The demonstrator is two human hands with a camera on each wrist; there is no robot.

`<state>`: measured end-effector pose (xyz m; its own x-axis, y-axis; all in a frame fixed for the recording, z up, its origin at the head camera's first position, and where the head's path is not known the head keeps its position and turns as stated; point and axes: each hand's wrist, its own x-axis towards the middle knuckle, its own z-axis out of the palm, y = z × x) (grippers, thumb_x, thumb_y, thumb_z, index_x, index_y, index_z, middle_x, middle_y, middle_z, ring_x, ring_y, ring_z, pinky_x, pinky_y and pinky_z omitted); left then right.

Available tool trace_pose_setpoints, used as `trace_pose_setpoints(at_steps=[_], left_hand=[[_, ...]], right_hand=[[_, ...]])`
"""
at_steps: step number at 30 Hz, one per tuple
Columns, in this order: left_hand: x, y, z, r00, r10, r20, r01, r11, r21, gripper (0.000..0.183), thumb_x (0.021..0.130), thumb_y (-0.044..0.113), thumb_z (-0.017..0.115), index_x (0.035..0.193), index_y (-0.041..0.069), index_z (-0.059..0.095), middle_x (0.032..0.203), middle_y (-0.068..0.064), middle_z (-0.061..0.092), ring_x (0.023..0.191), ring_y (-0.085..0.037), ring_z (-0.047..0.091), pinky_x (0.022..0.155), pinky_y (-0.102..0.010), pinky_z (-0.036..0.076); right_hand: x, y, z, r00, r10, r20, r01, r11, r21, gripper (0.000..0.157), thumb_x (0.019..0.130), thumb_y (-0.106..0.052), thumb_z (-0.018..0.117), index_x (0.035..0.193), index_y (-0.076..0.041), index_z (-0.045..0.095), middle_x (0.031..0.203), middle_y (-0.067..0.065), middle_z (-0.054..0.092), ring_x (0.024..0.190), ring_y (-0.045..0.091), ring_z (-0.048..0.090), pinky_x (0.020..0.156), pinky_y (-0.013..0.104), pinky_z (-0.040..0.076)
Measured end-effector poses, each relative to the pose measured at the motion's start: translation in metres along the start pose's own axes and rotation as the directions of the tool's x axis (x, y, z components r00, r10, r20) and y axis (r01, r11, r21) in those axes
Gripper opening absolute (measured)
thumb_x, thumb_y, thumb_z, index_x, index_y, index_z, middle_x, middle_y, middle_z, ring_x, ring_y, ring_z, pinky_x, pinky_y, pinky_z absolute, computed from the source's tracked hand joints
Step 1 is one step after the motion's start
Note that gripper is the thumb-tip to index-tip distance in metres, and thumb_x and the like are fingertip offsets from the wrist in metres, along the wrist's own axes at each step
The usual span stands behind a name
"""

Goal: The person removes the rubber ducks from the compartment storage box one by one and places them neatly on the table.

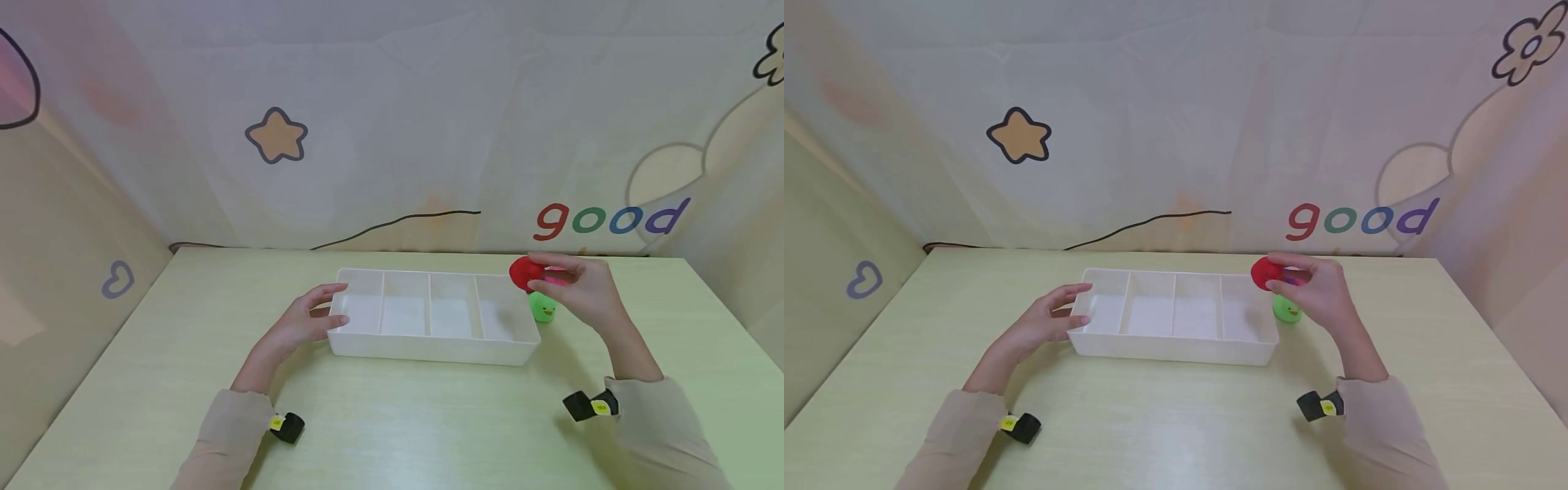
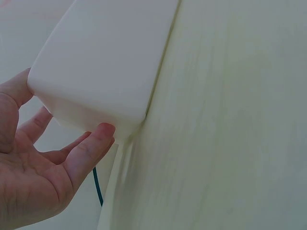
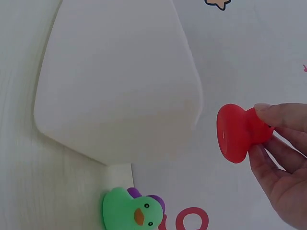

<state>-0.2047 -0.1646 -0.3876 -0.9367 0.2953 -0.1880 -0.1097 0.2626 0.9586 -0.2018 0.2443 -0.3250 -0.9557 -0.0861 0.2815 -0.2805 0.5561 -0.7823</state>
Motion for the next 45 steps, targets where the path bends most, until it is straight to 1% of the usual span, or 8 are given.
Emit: trace_pose_setpoints(at_steps=[4,10,12,17,25,30,33,45], left_hand=[[0.0,-0.001,-0.001,1.0,0.003,0.0,-0.003,1.0,0.006,0.062,0.081,0.021,0.069,0.136,0.023,0.04,0.142,-0.01,0.029,0.127,-0.033,0.035,0.089,-0.044,0.046],[-0.001,-0.002,-0.001,1.0,0.003,0.004,-0.003,1.0,0.003,0.062,0.081,0.022,0.069,0.136,0.024,0.04,0.142,-0.01,0.029,0.128,-0.031,0.035,0.09,-0.045,0.045],[-0.001,-0.002,-0.001,1.0,0.005,0.007,-0.005,1.0,-0.002,0.062,0.081,0.022,0.069,0.136,0.024,0.04,0.142,-0.01,0.029,0.128,-0.031,0.036,0.09,-0.044,0.045],[-0.001,-0.002,-0.001,1.0,0.012,0.013,-0.012,1.0,-0.007,0.062,0.081,0.023,0.069,0.136,0.024,0.04,0.142,-0.009,0.029,0.128,-0.03,0.036,0.09,-0.044,0.044],[-0.001,-0.001,-0.001,1.0,0.008,0.01,-0.007,1.0,-0.011,0.062,0.081,0.022,0.069,0.135,0.024,0.041,0.141,-0.009,0.03,0.127,-0.03,0.036,0.09,-0.045,0.044],[-0.002,0.0,0.0,1.0,0.008,0.01,-0.008,1.0,-0.006,0.061,0.081,0.022,0.069,0.135,0.024,0.041,0.141,-0.009,0.03,0.128,-0.03,0.036,0.091,-0.045,0.043],[-0.002,0.0,-0.001,1.0,0.009,0.008,-0.009,1.0,-0.005,0.061,0.081,0.022,0.069,0.135,0.024,0.041,0.141,-0.009,0.03,0.128,-0.03,0.036,0.091,-0.045,0.043],[-0.002,-0.001,-0.001,1.0,0.003,0.007,-0.003,1.0,0.011,0.061,0.081,0.024,0.069,0.135,0.026,0.041,0.142,-0.009,0.028,0.128,-0.03,0.035,0.091,-0.045,0.043]], right_hand=[[0.004,0.028,-0.009,0.999,0.028,-0.021,-0.028,0.999,-0.018,0.043,0.078,-0.014,0.072,0.119,-0.003,0.06,0.103,-0.012,0.063,0.086,-0.009,0.057,0.07,0.009,0.047],[0.031,0.155,-0.018,0.995,0.063,-0.081,-0.067,0.996,-0.052,0.047,0.075,-0.033,0.074,0.119,-0.031,0.061,0.117,-0.004,0.059,0.099,0.007,0.059,0.07,0.013,0.049],[0.033,0.173,-0.021,0.992,0.085,-0.091,-0.092,0.993,-0.08,0.047,0.075,-0.036,0.072,0.12,-0.032,0.06,0.118,-0.003,0.058,0.099,0.011,0.06,0.07,0.016,0.05],[0.025,0.159,-0.032,0.99,0.138,-0.041,-0.139,0.99,-0.021,0.047,0.077,-0.029,0.073,0.122,-0.024,0.06,0.121,0.004,0.057,0.098,0.013,0.061,0.066,0.013,0.05],[0.015,0.141,-0.038,0.975,0.216,-0.046,-0.22,0.969,-0.114,0.048,0.078,-0.035,0.07,0.122,-0.021,0.059,0.12,0.005,0.059,0.099,0.006,0.057,0.067,0.009,0.047],[0.002,0.088,-0.04,0.973,0.229,0.01,-0.227,0.968,-0.108,0.048,0.083,-0.02,0.067,0.124,-0.001,0.054,0.123,0.024,0.053,0.11,0.037,0.051,0.067,0.009,0.047],[-0.003,0.072,-0.041,0.971,0.238,0.03,-0.232,0.964,-0.131,0.045,0.085,-0.014,0.064,0.124,0.004,0.051,0.123,0.03,0.05,0.112,0.042,0.047,0.066,0.008,0.046],[-0.003,0.078,-0.039,0.961,0.256,0.101,-0.238,0.957,-0.164,0.041,0.083,0.001,0.06,0.123,0.009,0.051,0.123,0.033,0.047,0.112,0.048,0.043,0.065,0.006,0.044]])
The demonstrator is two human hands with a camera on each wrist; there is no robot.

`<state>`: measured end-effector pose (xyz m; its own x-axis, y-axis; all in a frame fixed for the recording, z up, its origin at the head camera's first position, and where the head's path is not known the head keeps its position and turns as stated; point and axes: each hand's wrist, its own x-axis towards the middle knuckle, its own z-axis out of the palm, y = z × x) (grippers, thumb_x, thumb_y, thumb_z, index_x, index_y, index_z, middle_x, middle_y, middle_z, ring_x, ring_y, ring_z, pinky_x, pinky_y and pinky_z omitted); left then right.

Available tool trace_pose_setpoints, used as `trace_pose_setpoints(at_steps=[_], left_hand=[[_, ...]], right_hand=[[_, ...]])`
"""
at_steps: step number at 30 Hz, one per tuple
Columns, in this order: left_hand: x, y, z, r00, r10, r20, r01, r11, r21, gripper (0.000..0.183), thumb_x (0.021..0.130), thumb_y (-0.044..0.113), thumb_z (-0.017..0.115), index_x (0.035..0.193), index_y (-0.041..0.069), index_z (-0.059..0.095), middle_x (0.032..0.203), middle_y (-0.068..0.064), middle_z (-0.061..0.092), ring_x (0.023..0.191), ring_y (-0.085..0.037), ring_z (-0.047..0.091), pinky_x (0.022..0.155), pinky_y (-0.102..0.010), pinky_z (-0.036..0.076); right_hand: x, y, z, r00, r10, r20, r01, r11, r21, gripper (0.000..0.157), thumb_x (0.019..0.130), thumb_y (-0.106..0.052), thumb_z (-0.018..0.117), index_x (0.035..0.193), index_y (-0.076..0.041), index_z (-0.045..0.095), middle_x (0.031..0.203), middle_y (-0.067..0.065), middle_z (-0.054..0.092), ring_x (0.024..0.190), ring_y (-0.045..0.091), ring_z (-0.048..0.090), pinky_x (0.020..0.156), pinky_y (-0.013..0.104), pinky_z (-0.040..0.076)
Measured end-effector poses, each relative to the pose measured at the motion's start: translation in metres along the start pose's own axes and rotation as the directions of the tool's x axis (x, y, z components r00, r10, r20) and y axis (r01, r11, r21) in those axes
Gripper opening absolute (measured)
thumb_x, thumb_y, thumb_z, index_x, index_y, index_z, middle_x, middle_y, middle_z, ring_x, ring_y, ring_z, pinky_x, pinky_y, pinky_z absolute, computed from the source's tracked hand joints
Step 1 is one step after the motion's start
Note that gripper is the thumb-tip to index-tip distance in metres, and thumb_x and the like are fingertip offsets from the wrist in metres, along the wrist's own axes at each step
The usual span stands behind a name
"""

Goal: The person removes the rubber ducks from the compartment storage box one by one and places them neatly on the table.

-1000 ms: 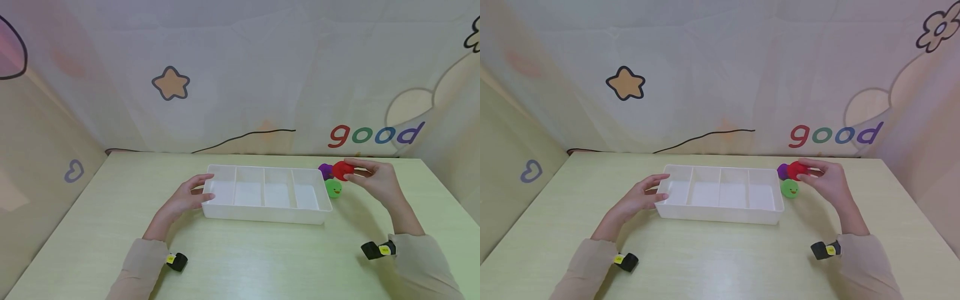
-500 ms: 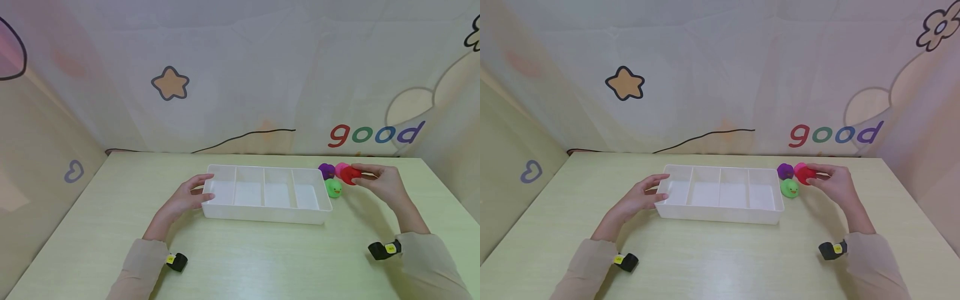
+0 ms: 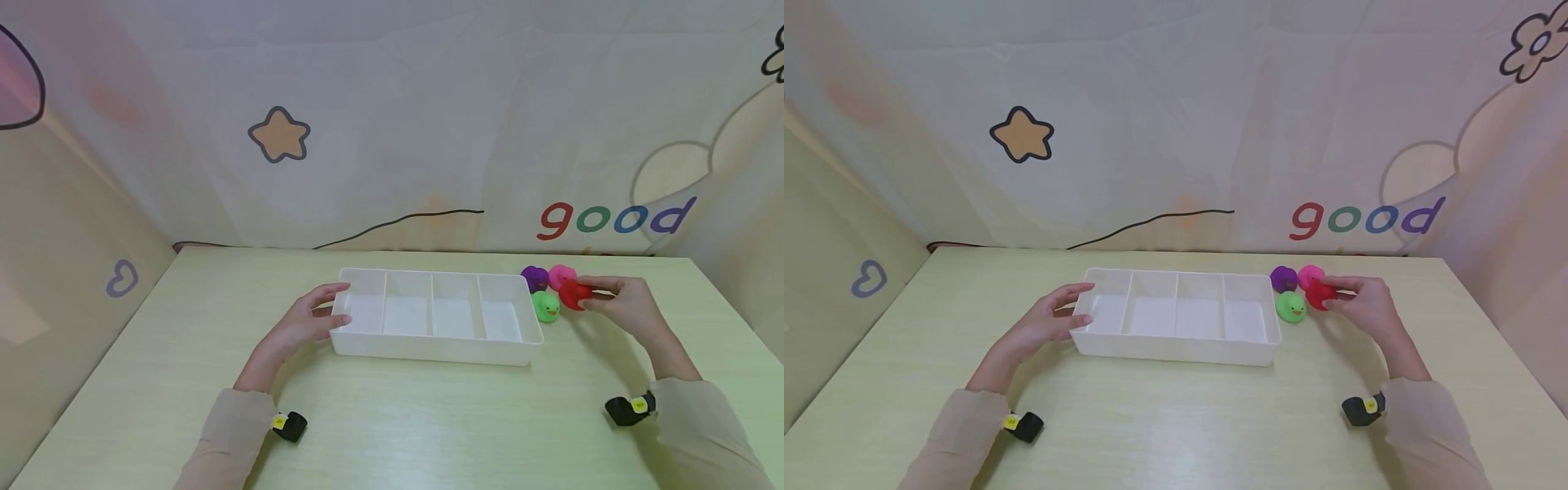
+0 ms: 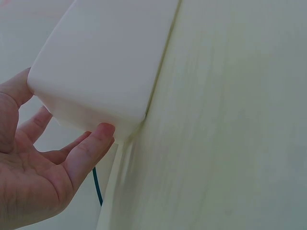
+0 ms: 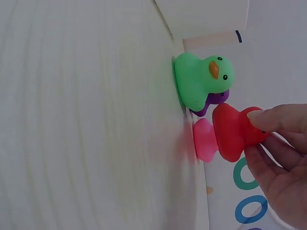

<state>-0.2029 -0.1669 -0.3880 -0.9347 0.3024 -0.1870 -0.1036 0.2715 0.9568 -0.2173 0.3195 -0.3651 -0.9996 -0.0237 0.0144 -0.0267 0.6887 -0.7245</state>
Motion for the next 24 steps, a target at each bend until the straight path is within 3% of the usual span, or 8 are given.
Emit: trace_pose_setpoints(at_steps=[24], left_hand=[[0.0004,-0.0001,-0.0005,1.0,-0.005,-0.003,0.005,1.0,0.004,0.06,0.081,0.024,0.069,0.134,0.027,0.042,0.143,-0.008,0.028,0.128,-0.03,0.035,0.09,-0.045,0.043]], right_hand=[[0.0051,0.0095,0.0035,0.996,0.036,0.077,-0.031,0.997,-0.07,0.042,0.082,0.002,0.057,0.122,0.009,0.051,0.124,0.035,0.045,0.112,0.048,0.041,0.064,0.009,0.044]])
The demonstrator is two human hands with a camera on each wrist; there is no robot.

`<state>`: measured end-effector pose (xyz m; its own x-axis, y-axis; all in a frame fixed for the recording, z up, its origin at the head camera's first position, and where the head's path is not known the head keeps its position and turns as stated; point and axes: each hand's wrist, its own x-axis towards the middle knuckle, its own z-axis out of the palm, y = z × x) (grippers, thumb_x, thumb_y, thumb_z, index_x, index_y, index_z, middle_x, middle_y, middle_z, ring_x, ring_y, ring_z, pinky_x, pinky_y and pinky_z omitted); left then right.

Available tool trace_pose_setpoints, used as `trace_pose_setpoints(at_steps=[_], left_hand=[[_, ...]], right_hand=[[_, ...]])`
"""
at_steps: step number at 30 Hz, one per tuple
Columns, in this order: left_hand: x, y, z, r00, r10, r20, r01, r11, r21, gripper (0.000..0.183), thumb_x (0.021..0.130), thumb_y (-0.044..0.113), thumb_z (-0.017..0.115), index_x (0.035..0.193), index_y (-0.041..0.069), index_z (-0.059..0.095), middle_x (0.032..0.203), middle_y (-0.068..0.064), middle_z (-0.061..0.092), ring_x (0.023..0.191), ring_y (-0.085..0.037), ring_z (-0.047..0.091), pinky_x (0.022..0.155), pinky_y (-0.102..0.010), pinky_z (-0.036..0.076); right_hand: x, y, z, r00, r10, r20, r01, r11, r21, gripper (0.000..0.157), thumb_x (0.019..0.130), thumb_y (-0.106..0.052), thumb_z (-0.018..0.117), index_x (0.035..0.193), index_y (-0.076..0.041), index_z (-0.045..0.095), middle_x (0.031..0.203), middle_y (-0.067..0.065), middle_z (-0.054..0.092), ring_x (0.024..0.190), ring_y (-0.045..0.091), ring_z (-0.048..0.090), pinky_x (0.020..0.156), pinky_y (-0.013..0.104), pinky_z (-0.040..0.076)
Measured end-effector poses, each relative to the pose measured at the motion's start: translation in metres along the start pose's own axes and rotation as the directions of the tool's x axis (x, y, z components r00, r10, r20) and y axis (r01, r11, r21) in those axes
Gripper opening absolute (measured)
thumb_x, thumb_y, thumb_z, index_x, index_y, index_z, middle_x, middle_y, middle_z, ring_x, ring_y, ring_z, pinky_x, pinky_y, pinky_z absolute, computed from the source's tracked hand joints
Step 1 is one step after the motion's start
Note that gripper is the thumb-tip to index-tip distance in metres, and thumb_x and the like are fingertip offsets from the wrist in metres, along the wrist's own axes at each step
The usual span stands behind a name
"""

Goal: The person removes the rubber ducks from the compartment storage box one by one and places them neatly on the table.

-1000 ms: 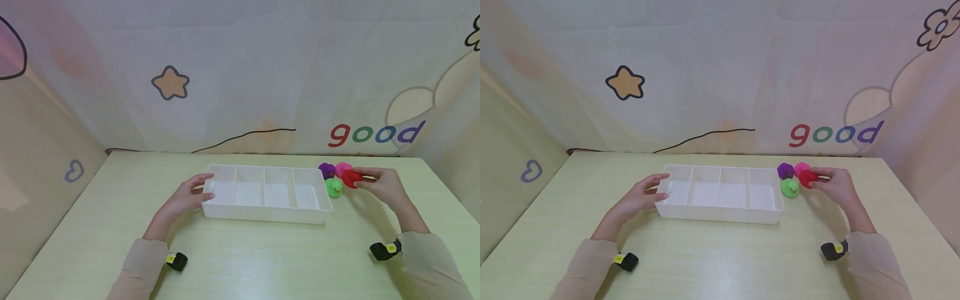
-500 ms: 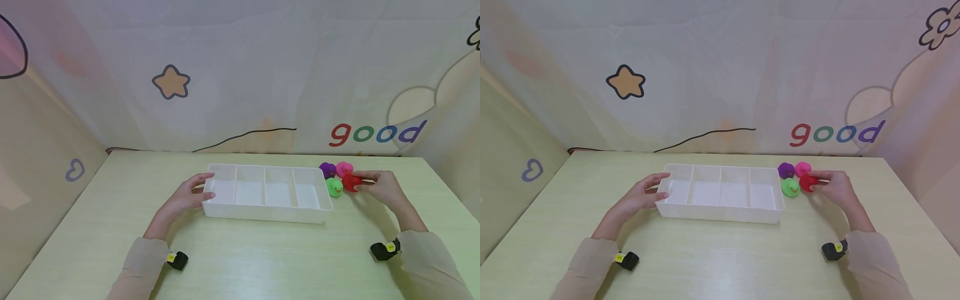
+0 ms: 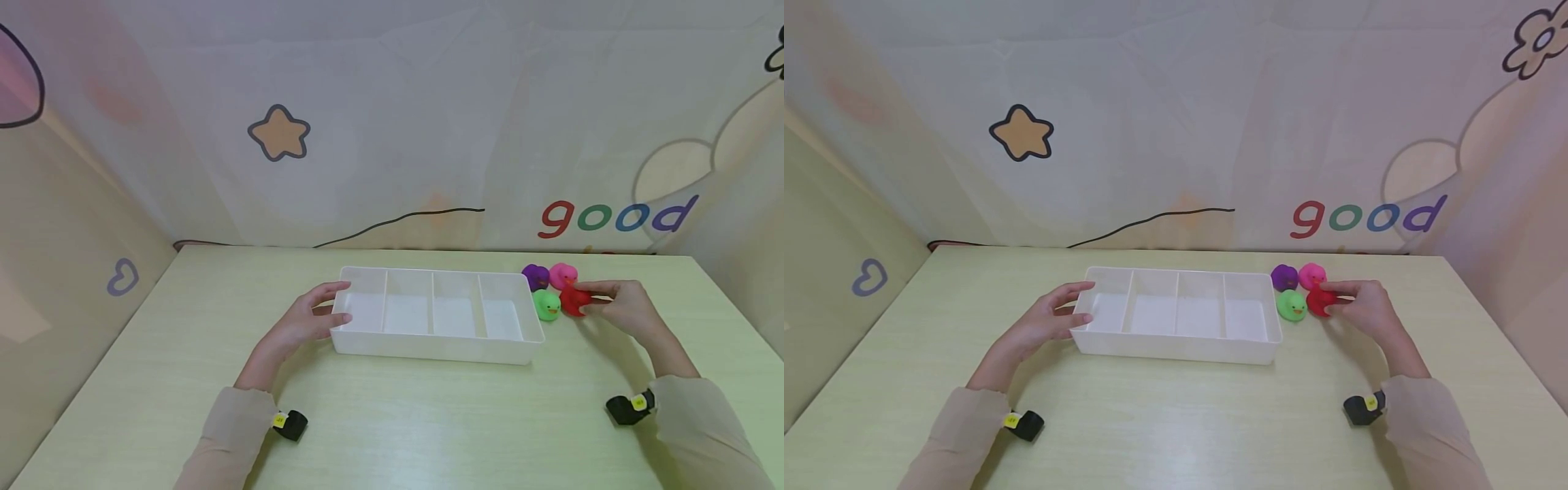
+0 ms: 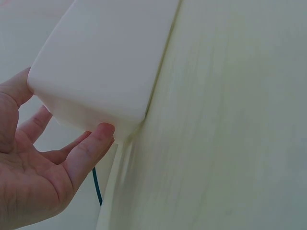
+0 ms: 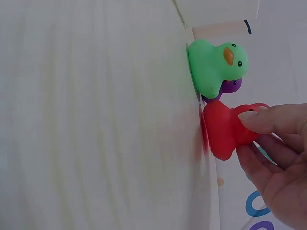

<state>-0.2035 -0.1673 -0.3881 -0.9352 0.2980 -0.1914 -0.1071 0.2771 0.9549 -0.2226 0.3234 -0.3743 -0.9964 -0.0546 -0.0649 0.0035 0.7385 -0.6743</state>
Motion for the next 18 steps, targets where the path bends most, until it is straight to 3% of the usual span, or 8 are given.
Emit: trace_pose_setpoints(at_steps=[18], left_hand=[[-0.0003,-0.0018,-0.0011,1.0,0.006,0.008,-0.006,1.0,-0.016,0.061,0.081,0.024,0.07,0.135,0.025,0.041,0.143,-0.009,0.028,0.129,-0.031,0.033,0.091,-0.046,0.043]], right_hand=[[0.0012,0.0073,0.0004,1.0,-0.008,0.025,0.008,1.0,-0.027,0.044,0.081,-0.003,0.061,0.123,0.007,0.052,0.123,0.034,0.046,0.111,0.047,0.043,0.066,0.013,0.045]])
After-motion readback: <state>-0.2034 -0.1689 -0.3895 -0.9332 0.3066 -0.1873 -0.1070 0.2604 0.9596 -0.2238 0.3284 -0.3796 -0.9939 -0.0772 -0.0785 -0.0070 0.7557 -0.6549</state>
